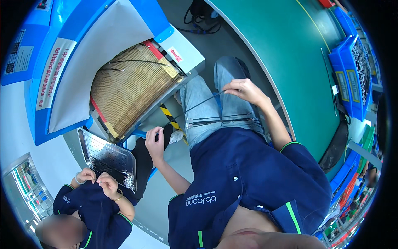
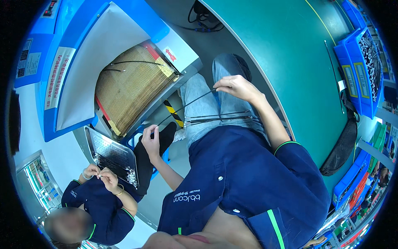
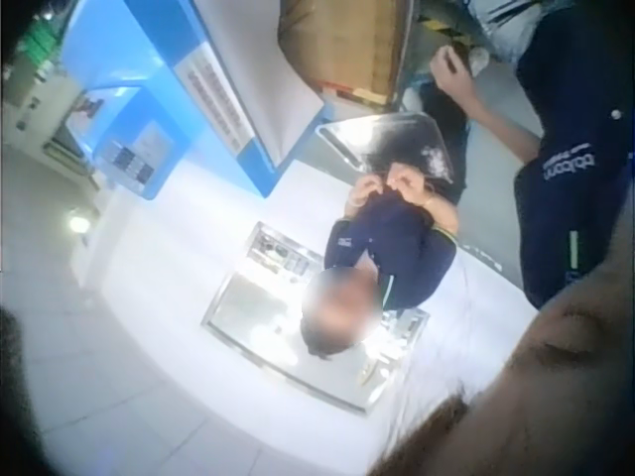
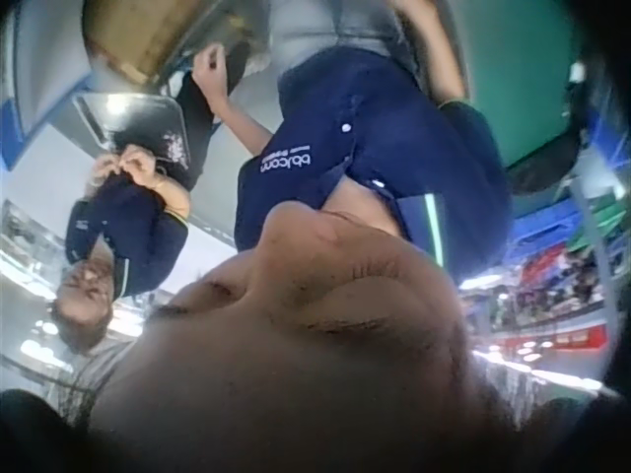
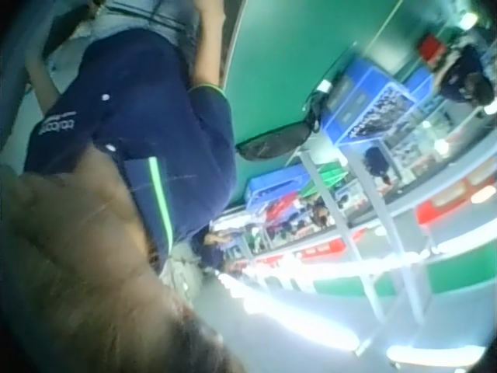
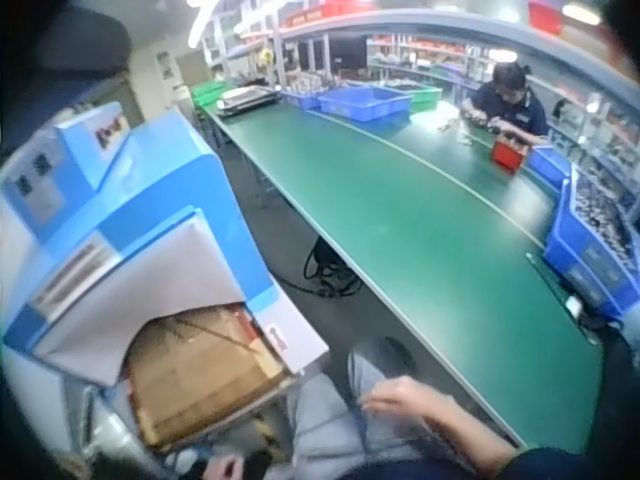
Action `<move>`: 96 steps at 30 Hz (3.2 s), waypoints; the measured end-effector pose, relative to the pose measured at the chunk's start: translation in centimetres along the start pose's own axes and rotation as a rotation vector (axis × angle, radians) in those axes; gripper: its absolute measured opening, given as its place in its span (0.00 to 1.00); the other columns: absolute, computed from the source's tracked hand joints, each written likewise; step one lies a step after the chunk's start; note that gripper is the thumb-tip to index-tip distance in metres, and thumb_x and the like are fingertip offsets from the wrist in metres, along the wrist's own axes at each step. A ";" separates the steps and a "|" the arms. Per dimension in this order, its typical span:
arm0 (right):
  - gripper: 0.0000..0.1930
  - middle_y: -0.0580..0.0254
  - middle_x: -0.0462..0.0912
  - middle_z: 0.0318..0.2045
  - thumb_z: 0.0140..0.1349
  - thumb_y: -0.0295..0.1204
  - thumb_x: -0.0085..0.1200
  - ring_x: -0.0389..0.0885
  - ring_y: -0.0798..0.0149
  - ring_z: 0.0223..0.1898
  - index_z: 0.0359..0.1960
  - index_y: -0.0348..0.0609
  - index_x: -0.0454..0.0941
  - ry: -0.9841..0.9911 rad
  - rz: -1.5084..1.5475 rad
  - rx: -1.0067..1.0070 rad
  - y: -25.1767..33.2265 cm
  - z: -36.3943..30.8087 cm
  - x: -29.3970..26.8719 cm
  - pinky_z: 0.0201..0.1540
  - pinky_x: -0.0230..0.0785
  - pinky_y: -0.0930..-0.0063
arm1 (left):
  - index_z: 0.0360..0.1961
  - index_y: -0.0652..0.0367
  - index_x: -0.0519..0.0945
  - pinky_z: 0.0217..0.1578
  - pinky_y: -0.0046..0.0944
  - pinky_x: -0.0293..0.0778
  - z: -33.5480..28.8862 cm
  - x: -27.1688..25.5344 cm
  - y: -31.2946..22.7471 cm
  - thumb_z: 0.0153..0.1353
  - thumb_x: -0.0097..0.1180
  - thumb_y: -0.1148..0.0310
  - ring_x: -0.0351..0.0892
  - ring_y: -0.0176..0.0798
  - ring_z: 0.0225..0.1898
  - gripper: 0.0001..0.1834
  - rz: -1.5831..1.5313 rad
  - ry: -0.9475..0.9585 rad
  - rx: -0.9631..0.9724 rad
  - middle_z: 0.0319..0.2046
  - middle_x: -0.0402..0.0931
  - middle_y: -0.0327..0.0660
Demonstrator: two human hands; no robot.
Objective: The person sits at a workstation and repeatedly picks up black cables from a mesh tray, straightens them, and places them into a bundle on their lap. A coworker is visible to the left working on a separate task.
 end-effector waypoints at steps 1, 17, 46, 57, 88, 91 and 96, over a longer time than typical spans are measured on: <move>0.07 0.57 0.81 0.29 0.57 0.29 0.58 0.81 0.57 0.32 0.34 0.39 0.81 0.008 0.000 0.005 0.2 -0.2 -0.5 0.36 0.74 0.68 | 0.31 0.65 0.79 0.35 0.38 0.72 0.4 0.3 0.3 0.53 0.60 0.78 0.77 0.45 0.32 0.04 -0.009 0.015 0.001 0.28 0.79 0.44; 0.05 0.60 0.79 0.26 0.57 0.29 0.58 0.79 0.58 0.29 0.32 0.41 0.80 0.028 0.004 -0.079 1.0 -2.1 0.9 0.34 0.72 0.68 | 0.29 0.65 0.79 0.36 0.38 0.72 -2.3 -1.2 0.0 0.52 0.60 0.80 0.77 0.44 0.32 0.04 0.023 -0.027 0.007 0.28 0.79 0.44; 0.05 0.61 0.79 0.27 0.55 0.27 0.61 0.80 0.61 0.29 0.31 0.40 0.80 0.064 0.164 -0.025 -1.0 -4.1 3.4 0.31 0.72 0.71 | 0.30 0.65 0.79 0.35 0.36 0.72 -3.7 -0.3 1.2 0.51 0.60 0.83 0.77 0.41 0.31 0.05 0.043 0.000 0.040 0.28 0.78 0.43; 0.04 0.63 0.79 0.25 0.52 0.23 0.63 0.78 0.65 0.25 0.29 0.40 0.80 0.099 0.170 -0.039 -0.8 -4.8 3.5 0.26 0.68 0.73 | 0.29 0.65 0.79 0.36 0.38 0.72 -2.8 -0.5 0.8 0.50 0.60 0.82 0.77 0.44 0.32 0.05 0.077 0.016 0.069 0.28 0.78 0.44; 0.11 0.59 0.77 0.34 0.52 0.31 0.62 0.74 0.55 0.40 0.35 0.43 0.78 -0.309 -0.025 -0.113 1.9 8.6 8.7 0.46 0.69 0.63 | 0.53 0.56 0.74 0.55 0.44 0.66 20.7 -5.3 6.9 0.62 0.54 0.66 0.69 0.49 0.56 0.18 0.205 -0.250 0.117 0.52 0.71 0.48; 0.11 0.58 0.78 0.32 0.54 0.33 0.60 0.77 0.54 0.38 0.36 0.42 0.78 -0.008 -0.077 0.059 -0.4 3.4 9.7 0.43 0.70 0.62 | 0.48 0.62 0.76 0.54 0.41 0.67 13.7 -3.7 3.7 0.62 0.53 0.71 0.73 0.44 0.51 0.13 -0.045 -0.364 0.110 0.47 0.74 0.46; 0.09 0.57 0.79 0.31 0.55 0.34 0.59 0.78 0.54 0.39 0.31 0.42 0.79 0.315 -0.198 0.241 -3.4 -5.6 13.3 0.42 0.71 0.61 | 0.45 0.65 0.77 0.52 0.37 0.67 1.8 6.9 3.4 0.63 0.50 0.75 0.75 0.41 0.49 0.11 -0.381 -0.023 -0.096 0.45 0.76 0.46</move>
Point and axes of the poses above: each hand's wrist, its own z-axis towards the middle knuckle, its own x-axis out of the palm, y = z × x, the point moved 7 cm from there along z, towards the middle knuckle
